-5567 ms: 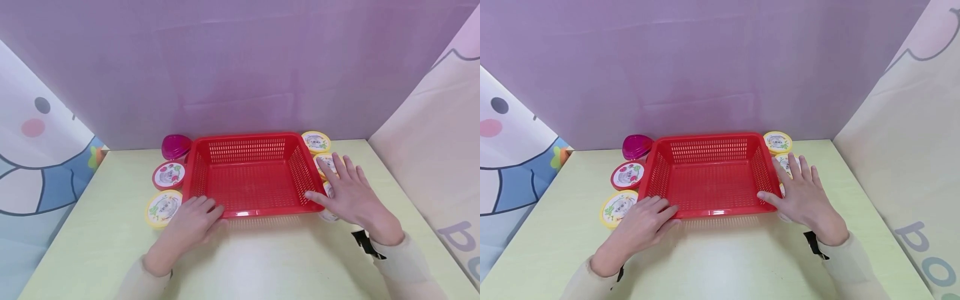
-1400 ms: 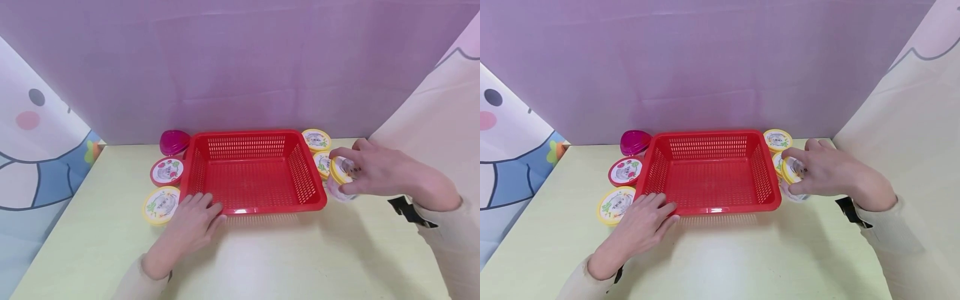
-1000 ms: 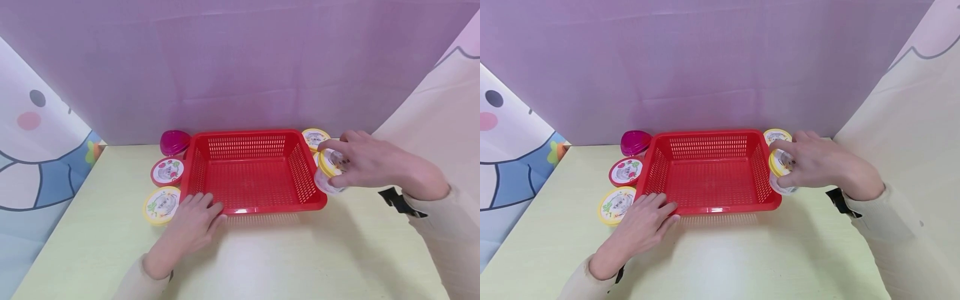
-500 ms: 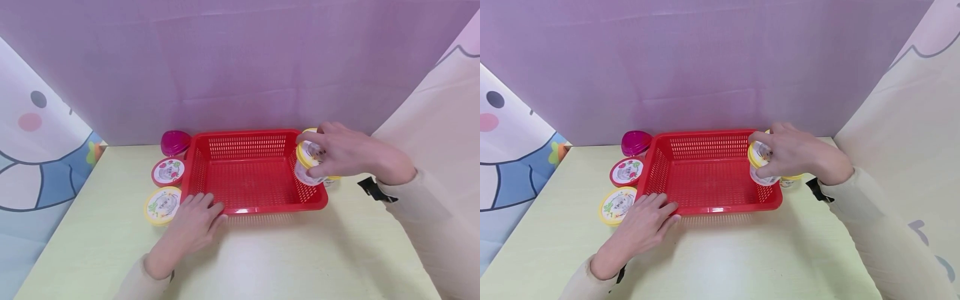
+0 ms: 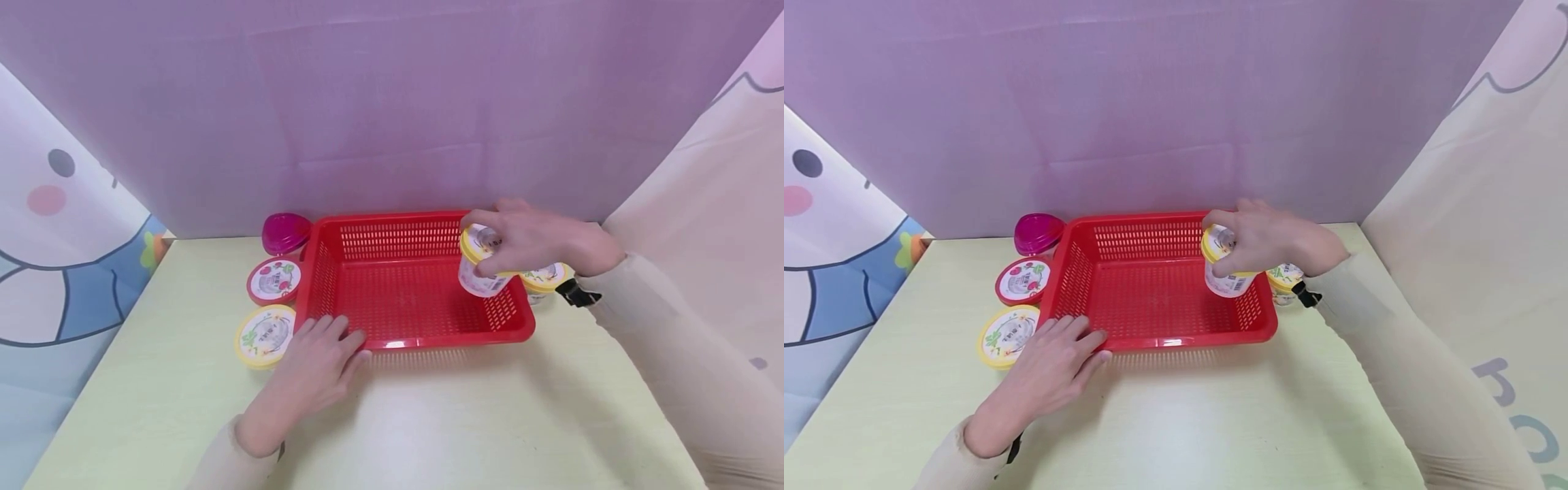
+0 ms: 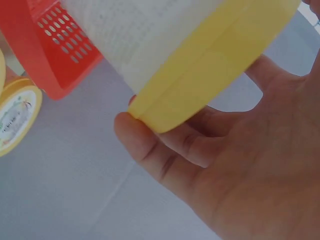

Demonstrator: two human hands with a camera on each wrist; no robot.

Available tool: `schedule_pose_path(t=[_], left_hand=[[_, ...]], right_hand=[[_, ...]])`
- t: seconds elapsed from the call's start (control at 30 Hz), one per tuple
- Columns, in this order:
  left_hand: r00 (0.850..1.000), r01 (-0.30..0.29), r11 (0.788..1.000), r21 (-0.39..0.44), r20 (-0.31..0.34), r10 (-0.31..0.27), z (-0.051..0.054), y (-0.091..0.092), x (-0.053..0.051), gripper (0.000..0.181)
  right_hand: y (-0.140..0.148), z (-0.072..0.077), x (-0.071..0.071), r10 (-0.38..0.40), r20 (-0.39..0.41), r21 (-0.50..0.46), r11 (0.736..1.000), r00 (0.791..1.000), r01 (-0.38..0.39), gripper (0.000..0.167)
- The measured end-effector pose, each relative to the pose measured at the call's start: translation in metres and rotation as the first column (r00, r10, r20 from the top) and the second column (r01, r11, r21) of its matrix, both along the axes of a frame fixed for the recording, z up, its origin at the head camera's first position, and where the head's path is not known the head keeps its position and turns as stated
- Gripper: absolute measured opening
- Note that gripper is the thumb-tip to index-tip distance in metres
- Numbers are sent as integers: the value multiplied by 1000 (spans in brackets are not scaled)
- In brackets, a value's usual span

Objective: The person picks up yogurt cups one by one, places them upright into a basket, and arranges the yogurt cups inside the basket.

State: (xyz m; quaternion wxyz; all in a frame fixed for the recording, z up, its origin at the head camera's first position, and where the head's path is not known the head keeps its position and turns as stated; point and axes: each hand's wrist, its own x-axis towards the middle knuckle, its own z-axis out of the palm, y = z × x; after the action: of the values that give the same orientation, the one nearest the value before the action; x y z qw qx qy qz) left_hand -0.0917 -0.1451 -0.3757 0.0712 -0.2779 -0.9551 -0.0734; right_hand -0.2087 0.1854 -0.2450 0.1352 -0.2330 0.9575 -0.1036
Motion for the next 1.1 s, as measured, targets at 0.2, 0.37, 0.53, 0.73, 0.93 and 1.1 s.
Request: schedule_pose_path(t=[0.2, 0.37, 0.53, 0.73, 0.93, 1.1], left_hand=[[1000, -1, 1000, 2, 4, 1, -1, 0, 0, 39], [1000, 5, 1000, -2, -13, -5, -2, 0, -1, 37], [1000, -7, 1000, -4, 5, 7, -3, 0, 0, 39], [1000, -9, 1000, -3, 6, 9, -2, -1, 1, 40], [1000, 1, 1000, -8, -7, -1, -3, 0, 1, 39], [1000, 1, 1000, -13, -11, -1, -4, 1, 1, 39]], right_hand=[[-5, -12, -9, 5, 14, -15, 1000, 1000, -5, 65], [-10, -21, -16, 2, 21, -17, 1000, 1000, -2, 66], [-17, -33, -24, 0, 22, -12, 1000, 1000, 0, 66], [-22, -46, -33, 1, -12, 8, 1000, 1000, -1, 68], [-24, -59, -40, 10, -19, 11, 1000, 1000, -10, 69], [-25, -67, -40, 20, 19, 18, 1000, 1000, -20, 76]])
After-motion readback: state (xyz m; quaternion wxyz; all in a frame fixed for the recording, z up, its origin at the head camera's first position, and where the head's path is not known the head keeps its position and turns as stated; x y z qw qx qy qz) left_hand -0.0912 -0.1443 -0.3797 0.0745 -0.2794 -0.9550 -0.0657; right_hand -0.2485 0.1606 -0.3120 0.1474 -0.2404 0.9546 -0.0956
